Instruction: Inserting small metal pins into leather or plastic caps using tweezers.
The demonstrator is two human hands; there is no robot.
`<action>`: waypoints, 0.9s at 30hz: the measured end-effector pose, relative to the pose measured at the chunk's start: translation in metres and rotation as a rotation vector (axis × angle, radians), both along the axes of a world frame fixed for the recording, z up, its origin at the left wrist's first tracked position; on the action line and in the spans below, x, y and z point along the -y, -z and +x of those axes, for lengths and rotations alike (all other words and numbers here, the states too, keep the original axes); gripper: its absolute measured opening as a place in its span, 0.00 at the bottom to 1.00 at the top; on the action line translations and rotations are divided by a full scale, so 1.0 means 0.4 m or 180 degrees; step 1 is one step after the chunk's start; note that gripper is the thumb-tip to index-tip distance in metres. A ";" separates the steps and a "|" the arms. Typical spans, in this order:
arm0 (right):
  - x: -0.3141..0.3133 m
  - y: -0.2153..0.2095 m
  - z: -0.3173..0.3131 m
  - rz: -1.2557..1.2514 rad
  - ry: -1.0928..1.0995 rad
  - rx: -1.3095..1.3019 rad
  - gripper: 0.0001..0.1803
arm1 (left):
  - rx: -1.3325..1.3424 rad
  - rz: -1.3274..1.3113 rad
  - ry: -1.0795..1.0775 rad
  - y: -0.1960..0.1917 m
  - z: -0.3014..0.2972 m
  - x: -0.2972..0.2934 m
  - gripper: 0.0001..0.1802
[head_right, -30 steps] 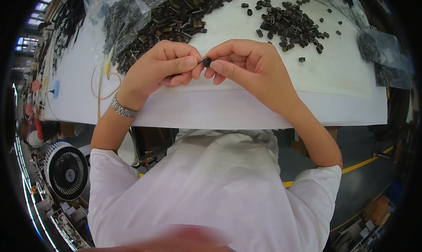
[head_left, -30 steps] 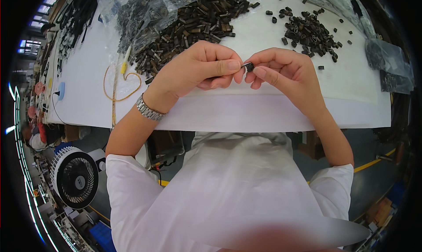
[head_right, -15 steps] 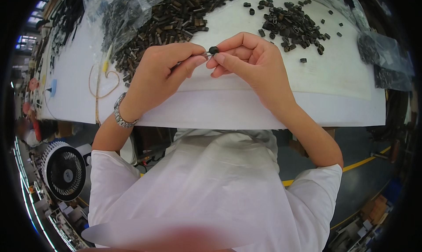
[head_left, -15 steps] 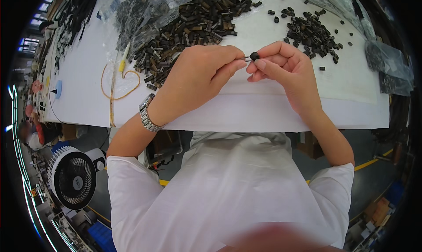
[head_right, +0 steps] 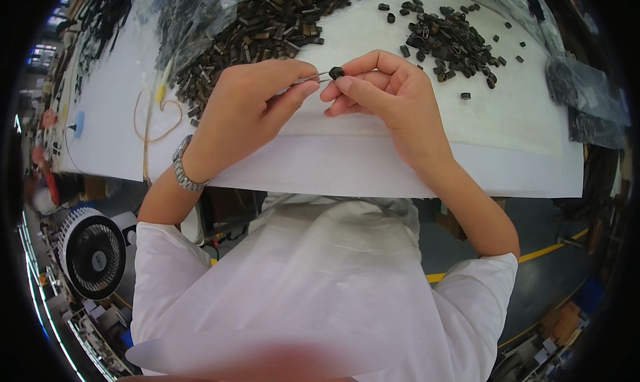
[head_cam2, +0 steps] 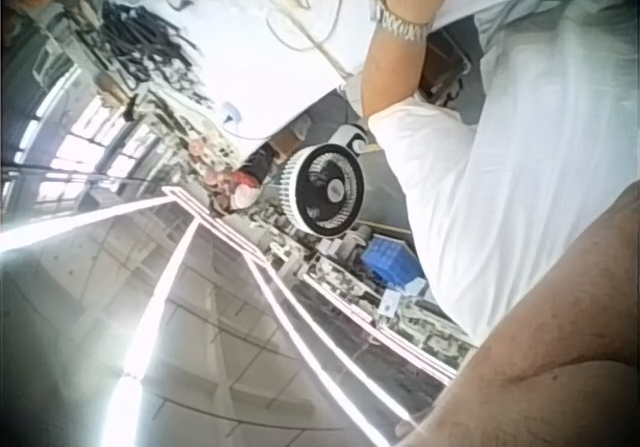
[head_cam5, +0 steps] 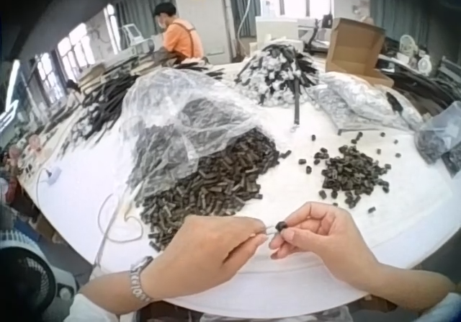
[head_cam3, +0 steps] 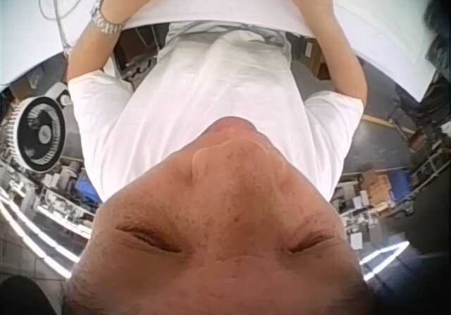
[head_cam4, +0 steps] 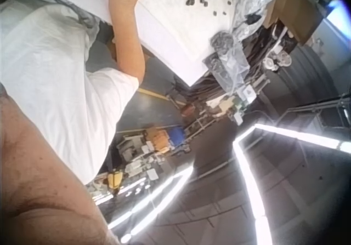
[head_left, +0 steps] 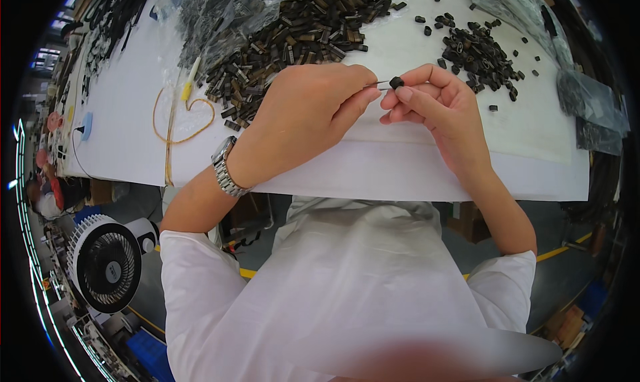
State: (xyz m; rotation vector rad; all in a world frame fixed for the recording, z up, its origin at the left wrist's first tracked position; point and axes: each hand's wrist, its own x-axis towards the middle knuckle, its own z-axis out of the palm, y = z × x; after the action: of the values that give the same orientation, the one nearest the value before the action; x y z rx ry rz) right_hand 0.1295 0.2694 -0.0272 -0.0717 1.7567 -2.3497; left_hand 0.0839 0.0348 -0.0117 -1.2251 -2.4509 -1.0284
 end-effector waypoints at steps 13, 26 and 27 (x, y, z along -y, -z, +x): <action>0.025 -0.002 0.017 0.0619 0.0011 -0.0384 0.06 | -0.0226 -0.0703 0.0032 -0.007 0.010 0.005 0.06; 0.056 0.004 0.027 0.2214 0.0561 -0.1569 0.05 | -0.0240 -0.0868 -0.0102 0.005 0.015 -0.001 0.05; 0.056 0.005 0.026 0.2220 0.0558 -0.1570 0.05 | -0.0239 -0.0862 -0.0104 0.009 0.015 -0.002 0.05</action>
State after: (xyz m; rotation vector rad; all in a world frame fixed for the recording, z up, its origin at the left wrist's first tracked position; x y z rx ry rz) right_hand 0.1399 0.2468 -0.0293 -0.4286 2.8218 -1.7692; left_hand 0.0900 0.0354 -0.0151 -1.2692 -2.6041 -0.6438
